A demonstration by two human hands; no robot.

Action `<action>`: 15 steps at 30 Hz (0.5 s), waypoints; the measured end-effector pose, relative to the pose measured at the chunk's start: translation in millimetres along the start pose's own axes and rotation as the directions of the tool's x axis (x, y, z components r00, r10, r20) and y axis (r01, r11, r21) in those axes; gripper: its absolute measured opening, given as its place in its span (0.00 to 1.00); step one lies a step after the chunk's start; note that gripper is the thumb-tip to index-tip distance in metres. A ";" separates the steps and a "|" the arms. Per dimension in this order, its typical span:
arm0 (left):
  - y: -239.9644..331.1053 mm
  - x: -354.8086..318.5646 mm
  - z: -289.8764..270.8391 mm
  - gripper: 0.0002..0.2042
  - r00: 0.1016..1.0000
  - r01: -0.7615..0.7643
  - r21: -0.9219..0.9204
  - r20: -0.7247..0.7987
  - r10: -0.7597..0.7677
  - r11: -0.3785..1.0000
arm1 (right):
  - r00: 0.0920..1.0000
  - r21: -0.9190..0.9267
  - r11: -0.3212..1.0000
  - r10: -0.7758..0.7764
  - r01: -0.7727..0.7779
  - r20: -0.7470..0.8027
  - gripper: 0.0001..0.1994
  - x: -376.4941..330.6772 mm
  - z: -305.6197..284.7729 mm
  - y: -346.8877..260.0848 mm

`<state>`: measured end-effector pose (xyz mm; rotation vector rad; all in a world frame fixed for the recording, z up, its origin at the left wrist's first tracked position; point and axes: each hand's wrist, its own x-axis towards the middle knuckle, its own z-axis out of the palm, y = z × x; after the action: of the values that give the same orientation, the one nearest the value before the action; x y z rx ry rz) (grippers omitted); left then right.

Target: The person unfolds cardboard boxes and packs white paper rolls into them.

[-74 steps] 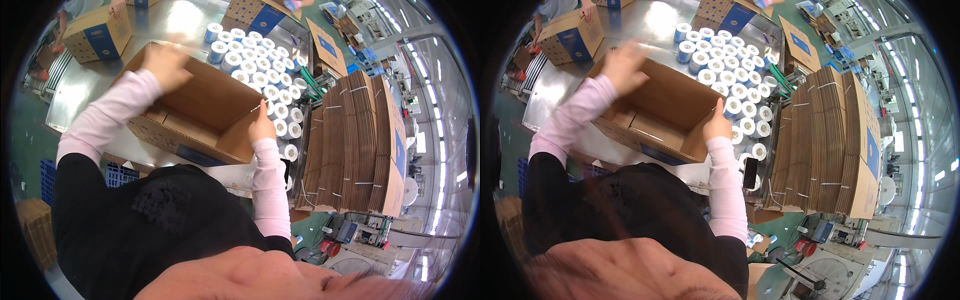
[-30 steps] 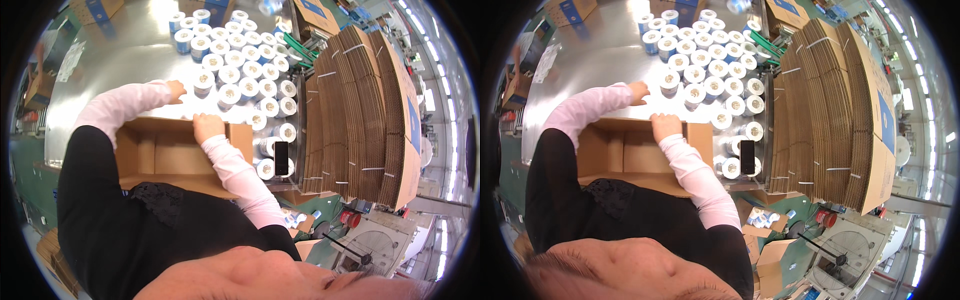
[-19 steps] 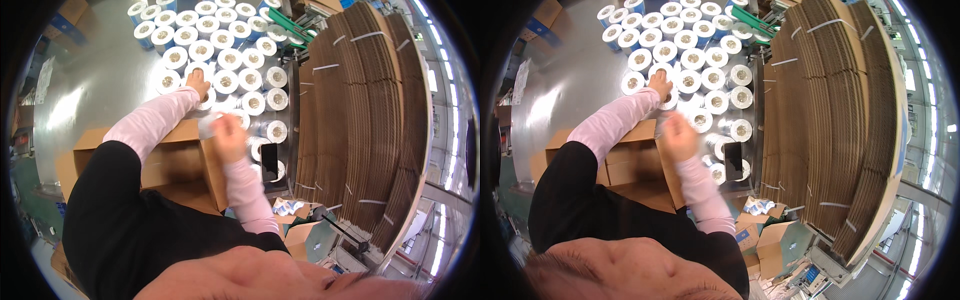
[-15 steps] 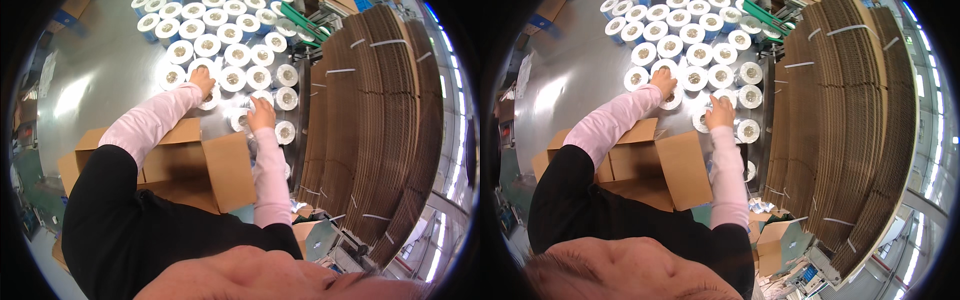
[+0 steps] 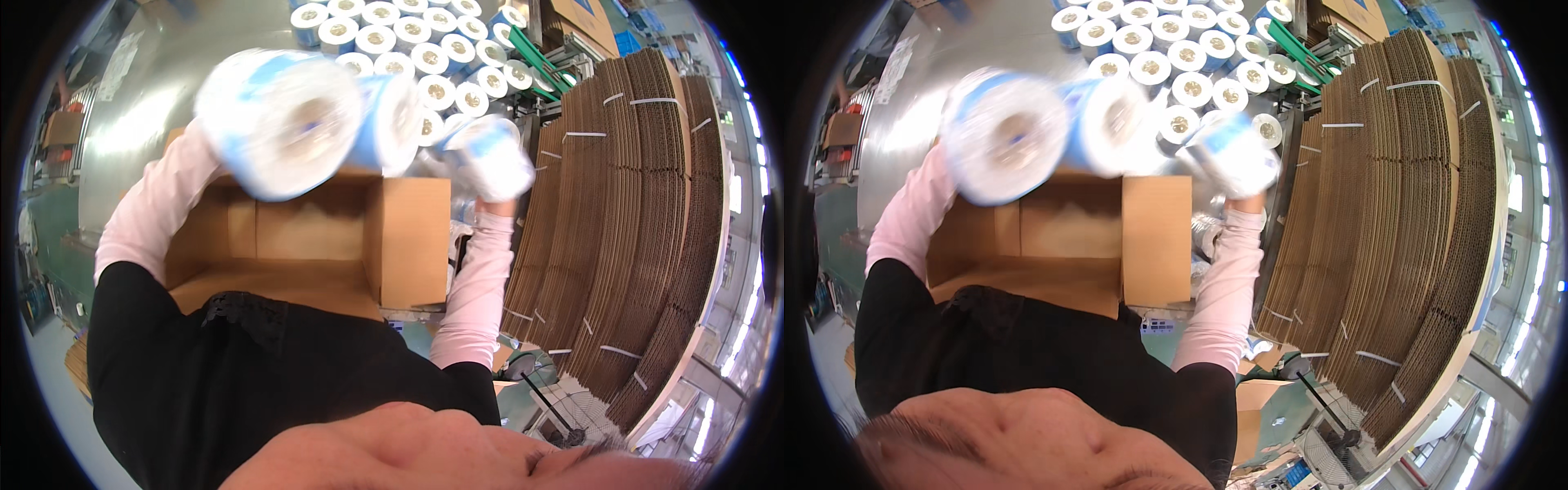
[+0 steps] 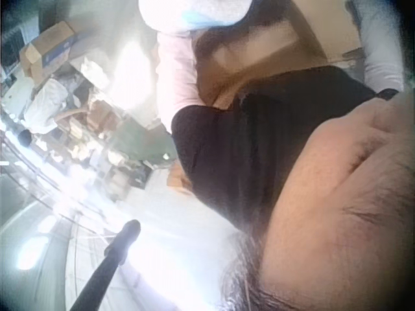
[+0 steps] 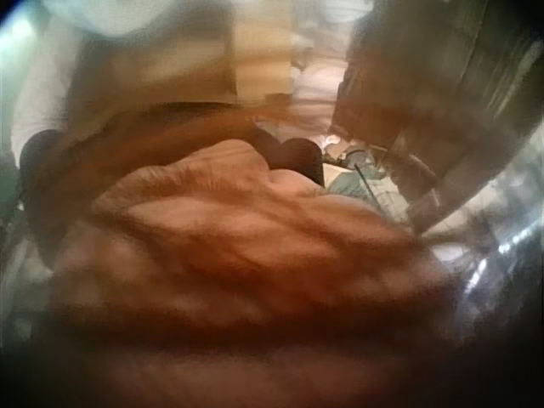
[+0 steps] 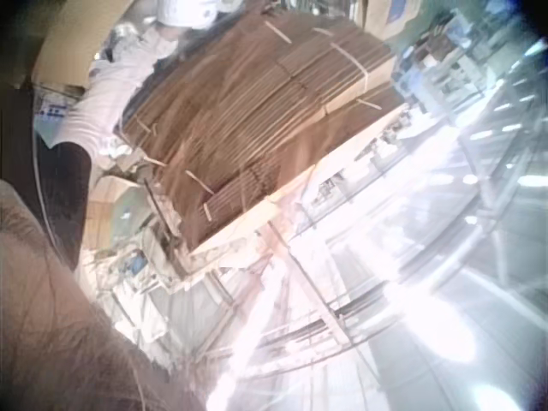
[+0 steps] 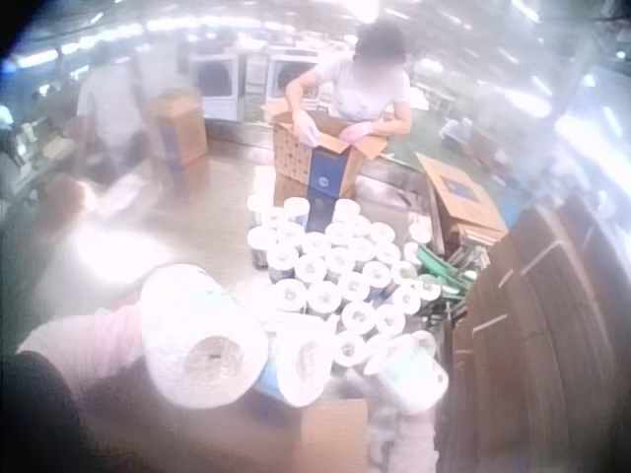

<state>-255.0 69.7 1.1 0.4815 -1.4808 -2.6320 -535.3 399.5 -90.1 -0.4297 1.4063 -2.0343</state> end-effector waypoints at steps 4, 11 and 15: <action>-3.4 -109.9 -1.9 0.17 0.987 0.141 0.218 -0.105 -0.121 0.966 | 0.930 -0.438 0.872 -0.049 0.218 0.365 0.25 -64.9 96.8 -107.5; -35.5 -148.3 41.2 0.12 0.874 -0.454 0.878 0.472 0.113 -0.153 | 0.497 -0.596 -0.003 0.557 0.803 0.666 0.14 -122.3 216.4 -56.7; -126.3 -105.3 33.4 0.14 0.864 -0.500 0.861 0.503 0.013 -0.091 | 0.615 -0.610 -0.219 0.544 0.761 0.572 0.08 -148.4 189.0 43.9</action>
<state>-155.5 187.4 -65.3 -0.3452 -3.0305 -0.7373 -300.1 349.8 -46.9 -2.0190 1.9782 0.2547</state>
